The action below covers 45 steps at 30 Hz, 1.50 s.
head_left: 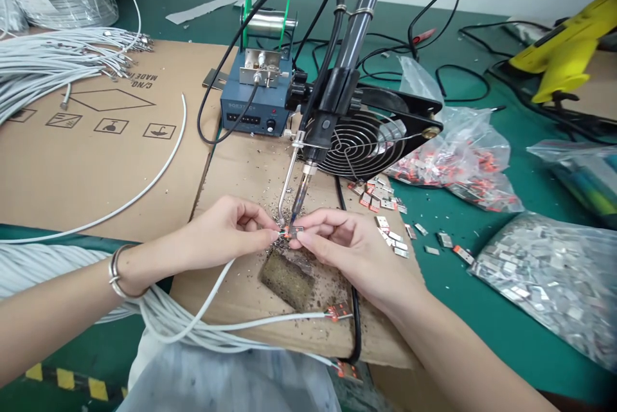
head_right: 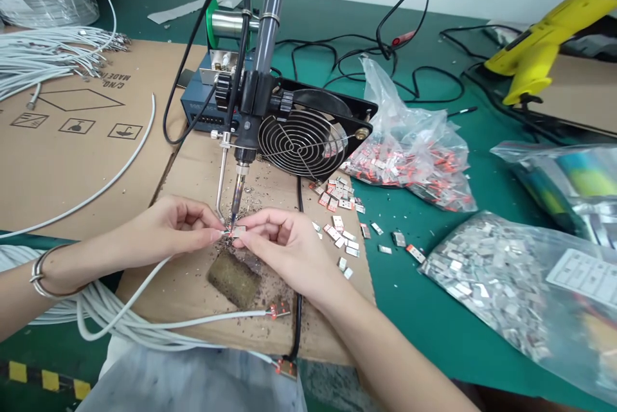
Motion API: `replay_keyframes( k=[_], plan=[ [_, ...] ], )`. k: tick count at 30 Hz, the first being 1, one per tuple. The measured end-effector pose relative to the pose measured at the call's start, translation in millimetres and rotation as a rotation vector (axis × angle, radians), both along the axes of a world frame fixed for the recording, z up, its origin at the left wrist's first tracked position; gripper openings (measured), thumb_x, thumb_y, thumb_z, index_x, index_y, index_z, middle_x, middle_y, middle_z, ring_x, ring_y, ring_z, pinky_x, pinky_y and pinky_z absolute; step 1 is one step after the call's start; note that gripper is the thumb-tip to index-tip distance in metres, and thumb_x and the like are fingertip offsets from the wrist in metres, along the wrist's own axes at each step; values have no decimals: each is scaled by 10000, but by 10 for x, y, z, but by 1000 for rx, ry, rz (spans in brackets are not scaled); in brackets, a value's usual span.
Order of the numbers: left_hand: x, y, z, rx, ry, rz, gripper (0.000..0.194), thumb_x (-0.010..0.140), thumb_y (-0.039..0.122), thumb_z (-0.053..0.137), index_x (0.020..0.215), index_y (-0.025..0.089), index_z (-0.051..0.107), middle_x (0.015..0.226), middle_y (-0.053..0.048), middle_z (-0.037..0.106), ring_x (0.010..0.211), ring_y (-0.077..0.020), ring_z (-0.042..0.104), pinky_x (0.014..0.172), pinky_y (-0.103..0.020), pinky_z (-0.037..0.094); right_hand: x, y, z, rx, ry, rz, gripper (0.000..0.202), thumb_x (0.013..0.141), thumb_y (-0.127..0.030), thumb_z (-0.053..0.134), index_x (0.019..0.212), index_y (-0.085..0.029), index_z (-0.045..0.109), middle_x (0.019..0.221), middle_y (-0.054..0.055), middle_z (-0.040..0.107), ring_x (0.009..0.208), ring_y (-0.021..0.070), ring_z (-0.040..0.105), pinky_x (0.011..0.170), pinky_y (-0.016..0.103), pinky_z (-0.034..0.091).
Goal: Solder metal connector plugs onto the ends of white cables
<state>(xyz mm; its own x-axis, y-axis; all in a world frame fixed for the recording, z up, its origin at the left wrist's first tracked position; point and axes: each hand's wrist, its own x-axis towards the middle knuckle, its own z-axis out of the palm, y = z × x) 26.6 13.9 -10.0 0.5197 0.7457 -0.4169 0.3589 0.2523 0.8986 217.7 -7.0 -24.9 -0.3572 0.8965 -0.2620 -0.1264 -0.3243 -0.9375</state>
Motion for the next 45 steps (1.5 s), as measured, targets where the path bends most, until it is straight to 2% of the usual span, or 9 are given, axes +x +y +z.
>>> replay_keyframes(
  k=[9, 18, 28, 33, 40, 45],
  plan=[
    [27, -10, 46, -37, 22, 26, 228, 717, 329, 586, 769, 109, 612, 578, 24, 487, 507, -75, 354, 462, -205, 245, 32, -13, -17, -14, 31, 20, 110, 718, -222, 728, 803, -174, 677, 691, 20, 701, 647, 91, 653, 595, 128, 492],
    [17, -24, 41, -60, 7, 40, 203, 718, 309, 586, 761, 111, 597, 571, 33, 472, 496, -65, 349, 451, -191, 253, 16, -27, 22, -50, 26, -2, 150, 686, -260, 750, 780, -171, 673, 674, 26, 697, 646, 115, 657, 606, 168, 504],
    [32, -20, 74, -85, -11, 53, 201, 731, 296, 587, 757, 96, 598, 551, 38, 475, 479, -52, 344, 431, -177, 235, 28, -30, -1, -54, 60, 13, 107, 714, -230, 734, 783, -175, 673, 697, 13, 707, 659, 76, 658, 612, 106, 490],
    [32, -16, 58, -71, 27, 40, 185, 726, 281, 581, 752, 99, 601, 545, 41, 468, 479, -58, 337, 436, -187, 238, 9, -18, 6, -31, 16, 14, 117, 706, -240, 737, 774, -173, 671, 693, 12, 705, 654, 77, 653, 619, 116, 489],
    [23, -24, 24, -32, 44, 7, 231, 742, 330, 567, 790, 106, 600, 601, 22, 488, 529, -79, 370, 480, -207, 263, 4, -21, 35, 31, -89, 13, 131, 698, -261, 731, 767, -174, 659, 695, 25, 696, 652, 123, 655, 619, 192, 508],
    [23, -30, 31, -32, 33, 25, 234, 732, 331, 569, 785, 104, 590, 608, 17, 490, 530, -82, 368, 485, -212, 261, 8, -27, 37, 44, -121, 20, 144, 714, -274, 716, 780, -164, 650, 703, 39, 695, 666, 135, 656, 624, 208, 508]
  ],
)
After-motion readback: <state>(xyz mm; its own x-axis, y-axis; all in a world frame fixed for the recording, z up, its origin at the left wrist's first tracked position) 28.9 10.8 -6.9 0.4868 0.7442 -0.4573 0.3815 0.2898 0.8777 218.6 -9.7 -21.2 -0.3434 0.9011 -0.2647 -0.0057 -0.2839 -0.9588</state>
